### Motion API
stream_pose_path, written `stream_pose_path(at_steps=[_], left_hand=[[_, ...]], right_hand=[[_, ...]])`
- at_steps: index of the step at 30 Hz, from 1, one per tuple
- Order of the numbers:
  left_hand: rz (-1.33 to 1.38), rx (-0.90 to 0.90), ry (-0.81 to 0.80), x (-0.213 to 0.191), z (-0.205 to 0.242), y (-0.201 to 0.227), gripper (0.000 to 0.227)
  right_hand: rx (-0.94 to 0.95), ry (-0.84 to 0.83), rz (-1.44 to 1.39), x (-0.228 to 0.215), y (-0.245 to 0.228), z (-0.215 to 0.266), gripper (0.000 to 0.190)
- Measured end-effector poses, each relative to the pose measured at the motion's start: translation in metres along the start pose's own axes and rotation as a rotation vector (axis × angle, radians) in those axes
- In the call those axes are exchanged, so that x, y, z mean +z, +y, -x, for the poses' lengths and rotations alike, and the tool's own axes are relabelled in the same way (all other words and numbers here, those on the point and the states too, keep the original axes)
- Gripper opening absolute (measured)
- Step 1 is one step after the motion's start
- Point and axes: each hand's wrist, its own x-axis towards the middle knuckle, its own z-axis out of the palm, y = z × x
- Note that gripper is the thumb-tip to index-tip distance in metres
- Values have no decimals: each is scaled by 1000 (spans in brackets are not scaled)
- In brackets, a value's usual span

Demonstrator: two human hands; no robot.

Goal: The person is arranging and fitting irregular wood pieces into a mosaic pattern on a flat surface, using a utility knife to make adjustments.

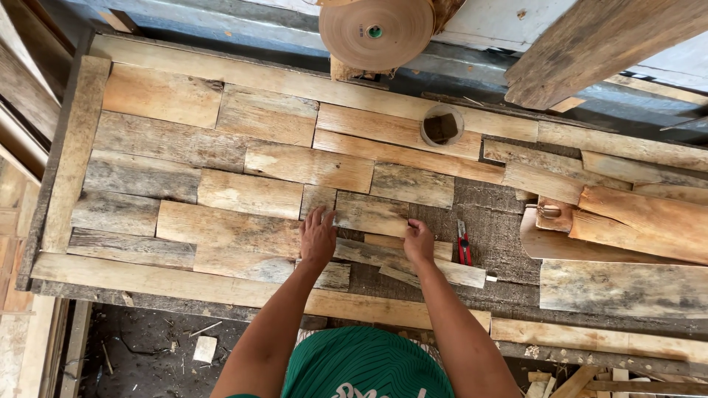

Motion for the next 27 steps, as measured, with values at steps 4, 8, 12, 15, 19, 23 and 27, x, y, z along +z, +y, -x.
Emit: stream_pose_path(at_steps=[4,8,12,15,19,23,27], left_hand=[[-5,4,4,3,-1,-3,46],[17,4,29,-2,1,0,43],[6,-9,107,14,-4,-7,39],[99,-29,158,-13,4,22,40],[263,84,259,4,-1,42,45],[625,-127,-11,21,0,80,61],[778,-124,-91,79,2,96,64]], right_hand=[[110,-10,55,-5,-34,22,38],[124,-27,-56,-3,-23,15,41],[139,9,-81,-6,-19,15,39],[84,55,-146,-10,11,2,37],[13,97,-332,-29,32,7,35],[-27,107,-349,-61,40,23,34],[6,159,-493,-101,57,34,35]])
